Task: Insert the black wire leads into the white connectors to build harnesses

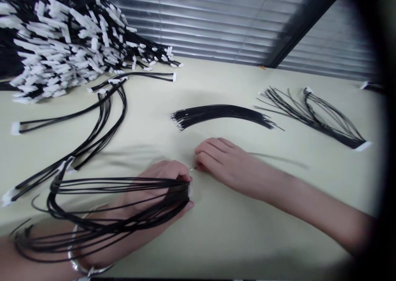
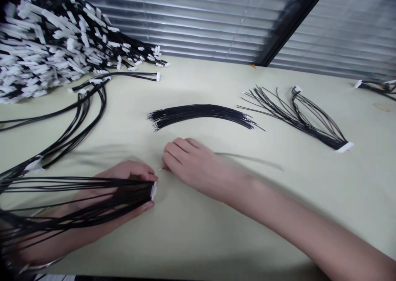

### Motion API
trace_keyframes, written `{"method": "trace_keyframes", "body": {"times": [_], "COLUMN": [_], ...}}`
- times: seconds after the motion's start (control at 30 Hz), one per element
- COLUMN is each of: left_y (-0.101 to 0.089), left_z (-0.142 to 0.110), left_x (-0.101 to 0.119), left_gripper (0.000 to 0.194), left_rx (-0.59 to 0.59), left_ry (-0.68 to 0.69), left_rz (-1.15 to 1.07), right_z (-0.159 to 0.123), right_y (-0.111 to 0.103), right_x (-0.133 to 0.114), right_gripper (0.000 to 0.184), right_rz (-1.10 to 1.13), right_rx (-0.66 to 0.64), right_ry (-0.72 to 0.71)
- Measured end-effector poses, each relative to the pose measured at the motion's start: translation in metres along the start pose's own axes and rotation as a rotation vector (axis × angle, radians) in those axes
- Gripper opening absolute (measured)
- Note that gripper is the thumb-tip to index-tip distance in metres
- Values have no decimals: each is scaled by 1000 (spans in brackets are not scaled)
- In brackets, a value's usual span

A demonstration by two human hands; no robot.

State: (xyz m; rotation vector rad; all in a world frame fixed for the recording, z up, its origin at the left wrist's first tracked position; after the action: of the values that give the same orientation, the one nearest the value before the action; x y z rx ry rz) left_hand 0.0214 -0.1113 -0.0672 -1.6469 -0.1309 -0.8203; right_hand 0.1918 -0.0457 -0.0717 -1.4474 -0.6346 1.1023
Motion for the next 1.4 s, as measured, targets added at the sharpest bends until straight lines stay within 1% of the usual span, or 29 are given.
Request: {"method": "trace_keyframes", "body": {"times": [0.03, 0.07, 0.1, 0.17, 0.23, 0.3, 0.37, 0.4, 0.43, 0.5, 0.53, 0.57, 0.63, 0.7, 0.77, 0.83, 0.9, 0.97, 1.03, 1.1, 1.27, 1.4], "left_y": [-1, 0, -1, -2, -5, -5, -6, -6, -6, -6, -6, -6, -5, -5, -5, -5, -5, -5, -5, -5, -5, -6], "left_z": [0, 2, 3, 7, 9, 11, 11, 11, 11, 11, 11, 11, 11, 10, 10, 10, 10, 11, 11, 12, 12, 11], "left_x": [0, 1, 3, 6, 7, 8, 9, 10, 10, 9, 9, 8, 8, 8, 8, 8, 9, 9, 10, 9, 7, 9], "left_gripper": [32, 29, 25, 21, 19, 17, 15, 15, 15, 15, 15, 15, 14, 14, 14, 11, 9, 9, 11, 12, 17, 13], "left_rx": [0, -63, -96, -132, -130, -146, -169, -171, -174, -175, -181, -176, -172, -167, -158, -135, -97, -64, -67, -76, -42, -76], "left_ry": [-24, -7, 5, 1, -35, -59, -66, -64, -62, -63, -66, -65, -59, -44, -25, -4, 27, 44, 50, 56, 96, 84], "left_rz": [-12, -34, -50, -74, -79, -74, -65, -61, -57, -46, -43, -44, -61, -94, -123, -134, -130, -123, -110, -99, -98, -90], "right_z": [-3, -6, -10, -16, -18, -18, -18, -18, -19, -20, -20, -20, -20, -18, -16, -13, -11, -11, -13, -16, -18, -16], "right_y": [-2, -5, -10, -22, -34, -39, -36, -32, -27, -15, -10, -6, -1, 1, 1, 3, 6, 11, 15, 17, 18, 16], "right_x": [2, 3, 4, 3, 4, 12, 25, 33, 42, 58, 63, 65, 61, 47, 26, 4, -13, -22, -26, -25, -23, -23], "right_gripper": [15, 15, 14, 13, 14, 17, 22, 25, 27, 19, 14, 12, 12, 10, 6, 12, 14, 11, 8, 6, 6, 7], "right_rz": [36, 88, 159, 360, 663, 1058, 1376, 1494, 1582, 1680, 1702, 1704, 1666, 1582, 1477, 1399, 1381, 1377, 1341, 1276, 1127, 1080], "right_rx": [35, 82, 139, 262, 392, 499, 560, 590, 621, 673, 680, 678, 659, 635, 587, 514, 464, 428, 410, 420, 416, 406], "right_ry": [58, 125, 189, 283, 326, 355, 373, 386, 410, 452, 476, 499, 548, 590, 608, 614, 614, 620, 637, 653, 650, 635]}}
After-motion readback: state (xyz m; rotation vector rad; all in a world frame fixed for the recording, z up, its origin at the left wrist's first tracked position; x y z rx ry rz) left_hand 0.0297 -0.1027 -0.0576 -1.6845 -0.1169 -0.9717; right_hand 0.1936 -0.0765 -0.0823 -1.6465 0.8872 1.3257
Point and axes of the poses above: each hand's wrist, its own z-axis towards the middle knuckle, its own y-axis out of the palm, x = y × z, the point moved 4 cm from there along z, towards the middle knuckle, and after that the axes turned 10 degrees about z, right-handed, at the moved point
